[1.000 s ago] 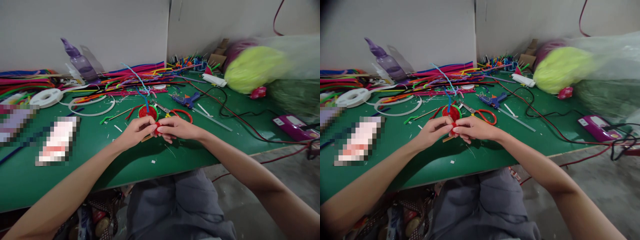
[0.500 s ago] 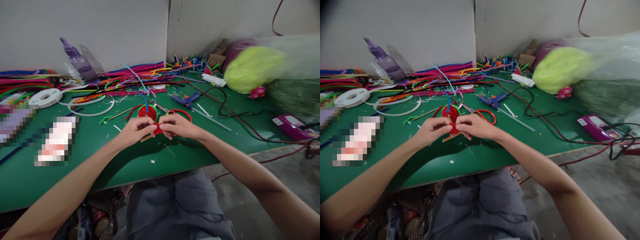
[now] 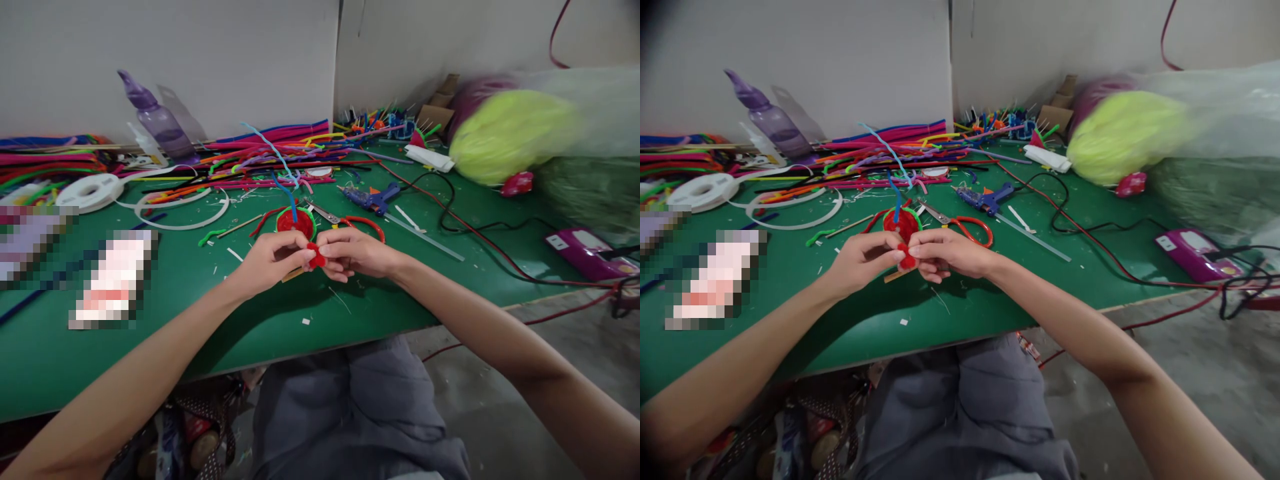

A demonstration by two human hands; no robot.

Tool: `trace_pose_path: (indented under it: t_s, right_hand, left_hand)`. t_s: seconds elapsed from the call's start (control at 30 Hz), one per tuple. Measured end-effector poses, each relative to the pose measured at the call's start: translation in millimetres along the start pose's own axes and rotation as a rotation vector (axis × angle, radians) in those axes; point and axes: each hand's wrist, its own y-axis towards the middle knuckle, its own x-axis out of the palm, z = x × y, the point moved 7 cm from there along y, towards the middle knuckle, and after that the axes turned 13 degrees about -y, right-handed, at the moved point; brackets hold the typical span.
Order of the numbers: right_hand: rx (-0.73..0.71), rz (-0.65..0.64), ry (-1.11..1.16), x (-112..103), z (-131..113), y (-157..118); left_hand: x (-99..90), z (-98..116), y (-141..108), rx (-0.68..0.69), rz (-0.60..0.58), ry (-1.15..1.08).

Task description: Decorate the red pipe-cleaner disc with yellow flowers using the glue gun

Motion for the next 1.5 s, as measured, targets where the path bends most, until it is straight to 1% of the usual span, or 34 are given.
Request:
trace_pose_path:
  t_s: [0.1,0.23,0.33,0.47,0.57,0.73,0.9,1.0,1.13,1.2,1.37,1.43,1.5]
  right_hand:
    - [0.0,0.004,0.041,1,0,1]
    - [0.0,0.016,0.01,0,0,1]
    - [-0.008,0.08,-0.11,-5,-4,1]
    - [-0.054,0.191,-0.357,-10,-14,0]
    - [-0.1,0.242,-0.446,-11,-17,0]
    - [-0.138,0.224,-0.439,-12,-14,-1]
    - [-0.124,0.243,-0.556,-11,-17,-3]
    - [-0.144,0.202,-0.498,-7,-17,-3]
    - [-0.195,0.138,-0.351,-2,-17,-1]
    - [-0.204,0.116,-0.314,-1,-16,0]
    - [-0.217,0.172,-0.301,-8,-16,0]
    - [-0.223,0.167,-0.267,-10,-15,0]
    - [-0.231,0.135,-0.22,-8,-14,1]
  left_hand:
    - [-1.1,3,0,0.047,0.023,-0.053]
    - [-1.1,3,0,0.061,0.027,-0.035]
    - [-3.9,2,0,0.056,0.072,-0.03]
    - [-8.5,-2,-1,0.063,0.15,-0.059]
    - [-6.9,-5,0,0.054,0.124,-0.102]
    - [-5.9,-8,1,0.009,0.07,-0.147]
    - [-5.6,-11,2,-0.065,0.038,-0.142]
    - [-3.8,-14,2,-0.069,0.028,-0.197]
    - [1.5,-22,0,-0.072,-0.01,-0.385]
    - [3.5,-23,-1,-0.06,-0.035,-0.441]
    - [0.3,-20,-1,0.016,0.004,-0.461]
    - [1.5,-21,-1,0.005,0.003,-0.485]
    - [3.4,-23,0,-0.015,-0.003,-0.509]
